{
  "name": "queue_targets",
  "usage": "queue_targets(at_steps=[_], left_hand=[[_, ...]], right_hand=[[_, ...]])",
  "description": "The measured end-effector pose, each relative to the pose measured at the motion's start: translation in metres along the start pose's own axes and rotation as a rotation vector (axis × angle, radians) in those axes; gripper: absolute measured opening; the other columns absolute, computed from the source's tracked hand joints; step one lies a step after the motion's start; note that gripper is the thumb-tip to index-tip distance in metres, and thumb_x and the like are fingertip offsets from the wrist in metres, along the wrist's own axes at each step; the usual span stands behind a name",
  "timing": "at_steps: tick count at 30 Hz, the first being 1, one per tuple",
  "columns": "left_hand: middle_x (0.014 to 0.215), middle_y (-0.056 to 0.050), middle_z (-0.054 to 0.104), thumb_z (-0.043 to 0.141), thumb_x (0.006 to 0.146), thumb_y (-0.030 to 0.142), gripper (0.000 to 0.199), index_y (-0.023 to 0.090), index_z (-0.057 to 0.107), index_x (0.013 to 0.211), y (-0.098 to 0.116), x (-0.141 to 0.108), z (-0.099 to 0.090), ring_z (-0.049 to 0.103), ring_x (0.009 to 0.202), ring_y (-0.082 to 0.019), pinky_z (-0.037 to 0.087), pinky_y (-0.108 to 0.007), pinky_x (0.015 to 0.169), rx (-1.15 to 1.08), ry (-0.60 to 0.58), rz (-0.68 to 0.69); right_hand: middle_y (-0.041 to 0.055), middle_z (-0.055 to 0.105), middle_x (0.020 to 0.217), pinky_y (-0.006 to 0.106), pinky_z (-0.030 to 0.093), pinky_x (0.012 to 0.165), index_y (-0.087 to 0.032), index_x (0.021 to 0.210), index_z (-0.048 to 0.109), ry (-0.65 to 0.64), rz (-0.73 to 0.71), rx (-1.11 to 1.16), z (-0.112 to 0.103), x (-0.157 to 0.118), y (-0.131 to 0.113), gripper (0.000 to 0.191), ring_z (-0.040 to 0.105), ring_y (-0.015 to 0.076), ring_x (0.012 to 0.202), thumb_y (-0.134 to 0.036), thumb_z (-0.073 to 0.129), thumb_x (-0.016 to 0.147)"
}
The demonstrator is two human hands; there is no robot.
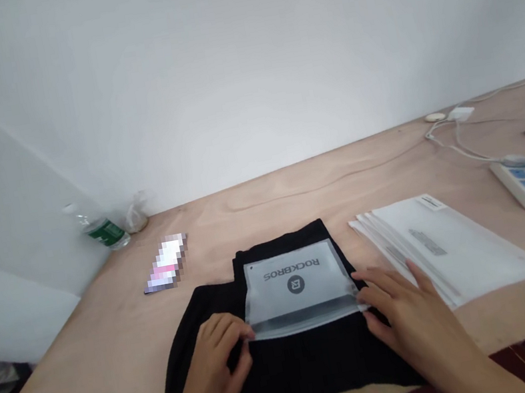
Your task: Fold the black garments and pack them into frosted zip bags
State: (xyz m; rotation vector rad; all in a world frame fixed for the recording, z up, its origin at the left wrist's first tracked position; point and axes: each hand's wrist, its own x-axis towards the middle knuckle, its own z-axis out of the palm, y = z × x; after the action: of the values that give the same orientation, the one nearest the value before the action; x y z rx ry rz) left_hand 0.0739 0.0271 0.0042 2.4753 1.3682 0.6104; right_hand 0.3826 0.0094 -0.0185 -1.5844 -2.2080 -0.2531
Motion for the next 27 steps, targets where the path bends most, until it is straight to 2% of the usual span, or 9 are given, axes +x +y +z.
queue_targets(at_steps=[3, 5, 8, 11, 15, 21, 27], left_hand=[[0.116, -0.004, 0.052, 0.047, 0.084, 0.021, 0.022, 0.025, 0.049, 0.106, 0.019, 0.014, -0.013, 0.045, 0.112, -0.021, 0.04, -0.041, 0.092, -0.046, 0.0, 0.01], [0.131, -0.004, 0.044, 0.042, 0.089, 0.028, 0.032, 0.026, 0.042, 0.121, 0.032, 0.03, -0.012, 0.037, 0.123, -0.019, 0.035, -0.04, 0.101, -0.075, 0.017, 0.009], [0.142, -0.006, 0.034, 0.033, 0.093, 0.032, 0.044, 0.019, 0.031, 0.134, 0.037, 0.057, 0.007, 0.023, 0.134, -0.019, 0.029, -0.038, 0.107, -0.024, -0.037, 0.071], [0.145, -0.011, 0.028, 0.03, 0.093, 0.038, 0.051, 0.011, 0.03, 0.136, 0.024, 0.075, 0.034, 0.013, 0.136, -0.023, 0.024, -0.043, 0.109, 0.098, -0.083, 0.072], [0.147, -0.008, 0.024, 0.026, 0.091, 0.048, 0.057, 0.016, 0.027, 0.138, 0.007, 0.077, 0.052, 0.013, 0.136, -0.024, 0.022, -0.046, 0.109, 0.159, -0.142, 0.064], [0.149, -0.001, 0.014, 0.022, 0.091, 0.05, 0.057, 0.024, 0.018, 0.141, 0.002, 0.073, 0.052, 0.004, 0.136, -0.028, 0.017, -0.051, 0.109, 0.15, -0.179, 0.027], [0.15, 0.0, 0.007, 0.025, 0.088, 0.057, 0.063, 0.026, 0.014, 0.142, 0.0, 0.075, 0.051, -0.002, 0.135, -0.034, 0.014, -0.055, 0.107, 0.106, -0.239, -0.018]], right_hand=[[0.0034, 0.052, 0.128, 0.05, 0.035, 0.096, -0.029, 0.112, 0.054, 0.001, 0.032, 0.027, -0.006, 0.017, -0.016, 0.032, 0.051, 0.0232, 0.112, -0.039, 0.047, 0.083], [0.0054, 0.045, 0.135, 0.047, 0.034, 0.099, -0.024, 0.122, 0.048, 0.012, 0.036, 0.041, -0.003, 0.035, -0.033, 0.04, 0.043, 0.0223, 0.121, -0.04, 0.041, 0.087], [0.0049, 0.037, 0.141, 0.046, 0.031, 0.102, -0.019, 0.131, 0.041, -0.061, 0.0, 0.043, 0.014, 0.06, -0.054, 0.045, 0.032, 0.0218, 0.129, -0.032, 0.035, 0.089], [0.004, 0.031, 0.143, 0.051, 0.027, 0.103, -0.017, 0.136, 0.035, -0.149, -0.017, 0.028, 0.038, 0.07, -0.06, 0.049, 0.027, 0.0229, 0.131, -0.029, 0.033, 0.088], [0.002, 0.027, 0.145, 0.057, 0.023, 0.102, -0.021, 0.139, 0.027, -0.18, -0.018, 0.001, 0.058, 0.066, -0.054, 0.054, 0.022, 0.027, 0.133, -0.039, 0.031, 0.088], [0.0047, 0.028, 0.145, 0.059, 0.022, 0.1, -0.026, 0.139, 0.029, -0.164, 0.032, -0.046, 0.064, 0.063, -0.054, 0.055, 0.021, 0.0337, 0.132, -0.045, 0.033, 0.087], [0.0073, 0.029, 0.145, 0.058, 0.024, 0.099, -0.026, 0.138, 0.032, -0.134, 0.036, -0.06, 0.067, 0.063, -0.054, 0.056, 0.023, 0.0369, 0.13, -0.047, 0.036, 0.085]])
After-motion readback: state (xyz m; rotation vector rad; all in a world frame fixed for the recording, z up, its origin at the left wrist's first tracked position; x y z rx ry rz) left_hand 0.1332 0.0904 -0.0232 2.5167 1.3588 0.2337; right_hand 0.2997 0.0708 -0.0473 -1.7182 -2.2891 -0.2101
